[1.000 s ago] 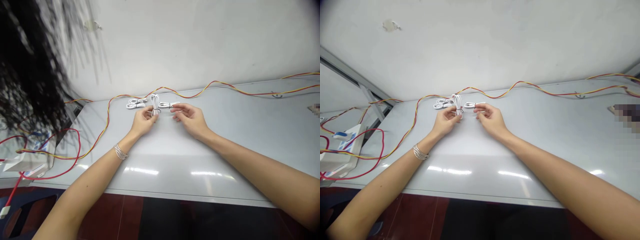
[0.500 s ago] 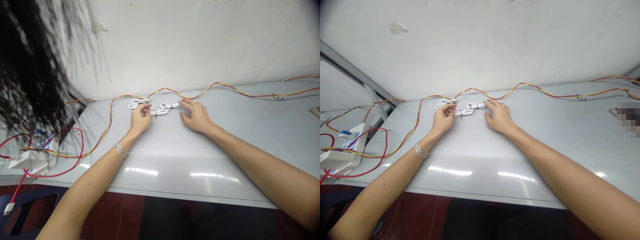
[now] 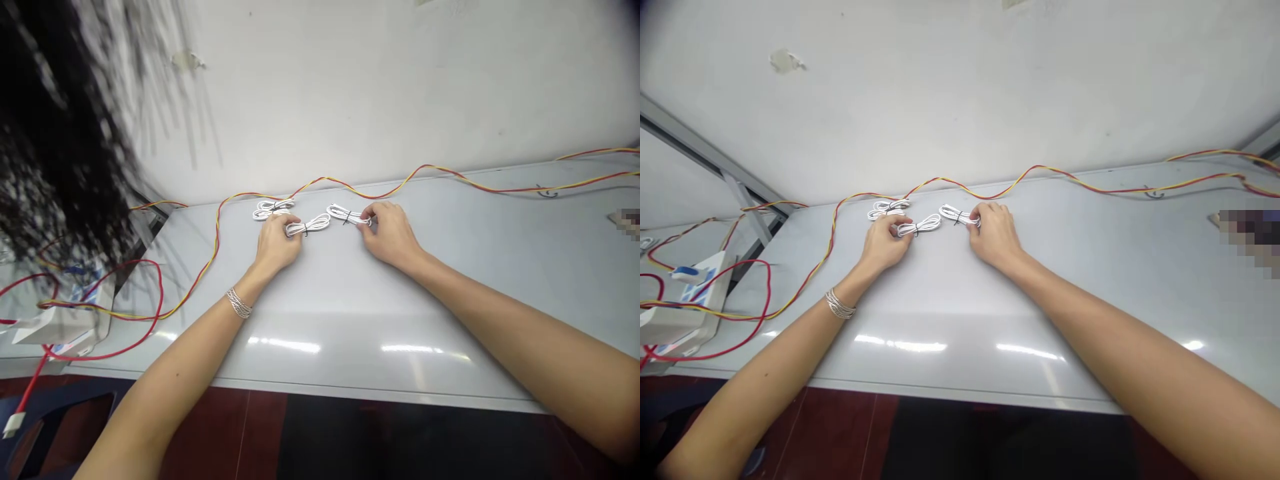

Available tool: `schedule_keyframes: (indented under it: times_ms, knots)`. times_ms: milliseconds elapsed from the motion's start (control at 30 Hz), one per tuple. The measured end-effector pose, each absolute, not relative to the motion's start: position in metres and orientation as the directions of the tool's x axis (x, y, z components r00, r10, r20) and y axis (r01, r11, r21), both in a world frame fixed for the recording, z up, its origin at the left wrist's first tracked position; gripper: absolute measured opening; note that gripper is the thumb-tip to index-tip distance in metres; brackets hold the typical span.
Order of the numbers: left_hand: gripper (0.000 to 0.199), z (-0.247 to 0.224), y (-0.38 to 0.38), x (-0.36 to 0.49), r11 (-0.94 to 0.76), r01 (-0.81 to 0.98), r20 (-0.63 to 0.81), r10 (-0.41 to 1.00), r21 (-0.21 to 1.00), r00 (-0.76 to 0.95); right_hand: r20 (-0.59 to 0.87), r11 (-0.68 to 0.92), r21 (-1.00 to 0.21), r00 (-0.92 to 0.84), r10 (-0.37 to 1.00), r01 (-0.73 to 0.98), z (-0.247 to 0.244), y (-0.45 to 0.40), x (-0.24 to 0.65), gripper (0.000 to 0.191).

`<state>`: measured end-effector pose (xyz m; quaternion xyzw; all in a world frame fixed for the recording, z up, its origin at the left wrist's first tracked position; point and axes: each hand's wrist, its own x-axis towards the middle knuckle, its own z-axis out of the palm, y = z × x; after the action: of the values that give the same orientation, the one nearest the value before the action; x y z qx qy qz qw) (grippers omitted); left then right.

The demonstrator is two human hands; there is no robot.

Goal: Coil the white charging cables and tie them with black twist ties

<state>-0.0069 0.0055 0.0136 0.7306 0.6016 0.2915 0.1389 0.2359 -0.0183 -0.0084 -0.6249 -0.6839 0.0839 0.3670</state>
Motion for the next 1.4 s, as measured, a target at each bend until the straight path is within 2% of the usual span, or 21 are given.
schedule_keyframes:
  times_ms: [300,467,567,633,700,800,933,1033,1200,1400]
  knots:
    - [0.028,0.017,0.013,-0.016,-0.170,0.810,0.261,0.965,0.561,0.021,0.460,0.267,-0.708,0.140,0.877,0.654,-0.002,-0.021,0.234,0.007]
    - [0.031,0.021,0.014,-0.020,-0.208,0.834,0.463,0.884,0.511,-0.062,0.517,0.411,-0.776,0.110,0.849,0.478,0.000,-0.025,0.228,0.010]
    - [0.025,0.026,0.004,-0.011,-0.395,0.682,0.511,0.859,0.615,0.037,0.507,0.456,-0.826,0.082,0.858,0.332,0.001,-0.030,0.219,0.016]
    - [0.022,0.027,-0.006,-0.002,-0.422,0.473,0.412,0.902,0.773,0.133,0.475,0.446,-0.858,0.065,0.877,0.252,0.004,-0.036,0.212,0.021]
    - [0.024,0.026,-0.016,0.006,-0.366,0.308,0.300,0.923,0.878,0.240,0.460,0.441,-0.876,0.061,0.886,0.198,0.006,-0.043,0.205,0.024]
    - [0.027,0.023,-0.025,0.012,-0.344,0.194,0.275,0.910,0.919,0.311,0.468,0.463,-0.863,-0.024,0.883,0.203,0.010,-0.050,0.197,0.024]
    - [0.033,0.021,-0.027,0.012,-0.351,0.202,0.268,0.899,0.914,0.347,0.464,0.492,-0.827,-0.163,0.871,0.273,0.012,-0.054,0.195,0.024]
    - [0.034,0.021,-0.028,0.012,-0.379,0.208,0.296,0.892,0.902,0.341,0.377,0.417,-0.874,-0.193,0.906,0.249,0.012,-0.052,0.194,0.026]
    - [0.033,0.020,-0.031,0.014,-0.425,0.233,0.348,0.886,0.875,0.308,0.238,0.267,-0.957,-0.224,0.945,0.111,0.012,-0.048,0.193,0.050]
    - [0.037,0.021,-0.032,0.011,-0.449,0.284,0.380,0.886,0.847,0.268,0.170,0.202,-0.973,-0.242,0.955,0.114,0.017,-0.047,0.193,0.038]
